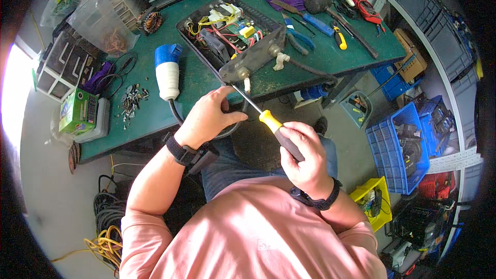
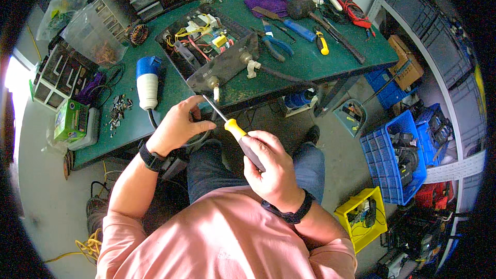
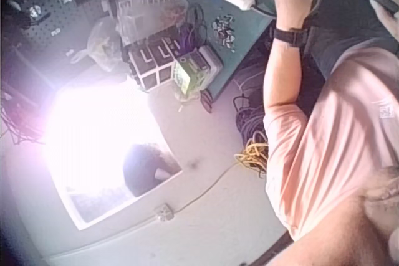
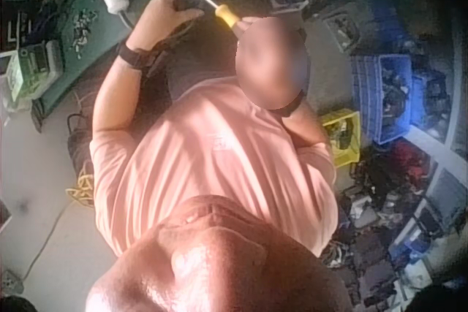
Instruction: The person uses a yellow-handled screwdriver to tighten screws on a black electrical device with exposed wiring on a green workbench. They repeatedly reposition the device and adjust their grip to access different screw locations, continuing the tightening process throughout the clip.
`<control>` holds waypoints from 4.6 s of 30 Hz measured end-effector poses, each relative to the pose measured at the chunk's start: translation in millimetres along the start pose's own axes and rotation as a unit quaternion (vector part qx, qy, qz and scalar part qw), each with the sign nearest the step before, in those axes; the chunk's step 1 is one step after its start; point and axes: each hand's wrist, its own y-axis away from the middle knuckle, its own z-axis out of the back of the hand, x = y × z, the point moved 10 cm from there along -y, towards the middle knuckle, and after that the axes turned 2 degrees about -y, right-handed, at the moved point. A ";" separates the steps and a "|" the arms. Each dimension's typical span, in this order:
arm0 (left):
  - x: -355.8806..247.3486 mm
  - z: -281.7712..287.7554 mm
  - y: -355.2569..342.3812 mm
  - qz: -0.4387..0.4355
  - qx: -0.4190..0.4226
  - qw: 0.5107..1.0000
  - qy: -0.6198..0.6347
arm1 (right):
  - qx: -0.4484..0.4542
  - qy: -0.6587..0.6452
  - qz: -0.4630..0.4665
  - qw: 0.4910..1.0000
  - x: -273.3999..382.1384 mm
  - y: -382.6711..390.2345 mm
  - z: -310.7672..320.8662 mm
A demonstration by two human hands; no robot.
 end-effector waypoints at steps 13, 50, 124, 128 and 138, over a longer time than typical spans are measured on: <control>-0.7 -0.1 -0.4 -0.001 0.002 1.000 -0.002 | -0.003 -0.018 -0.016 1.000 -3.0 2.1 -0.5; -117.9 -10.3 30.4 -0.233 -0.121 0.949 -0.175 | 0.005 0.132 0.028 0.991 9.4 -2.1 6.5; -28.5 75.3 -26.6 -0.097 -0.197 0.976 0.007 | -0.079 0.063 0.064 0.993 15.9 -6.0 13.8; -26.4 76.9 -25.2 -0.089 -0.202 0.975 -0.009 | -0.045 0.024 0.015 0.999 7.7 -13.3 18.5; -30.1 77.7 -24.7 -0.094 -0.196 0.976 -0.015 | -0.065 0.025 0.021 0.997 3.4 -12.7 21.4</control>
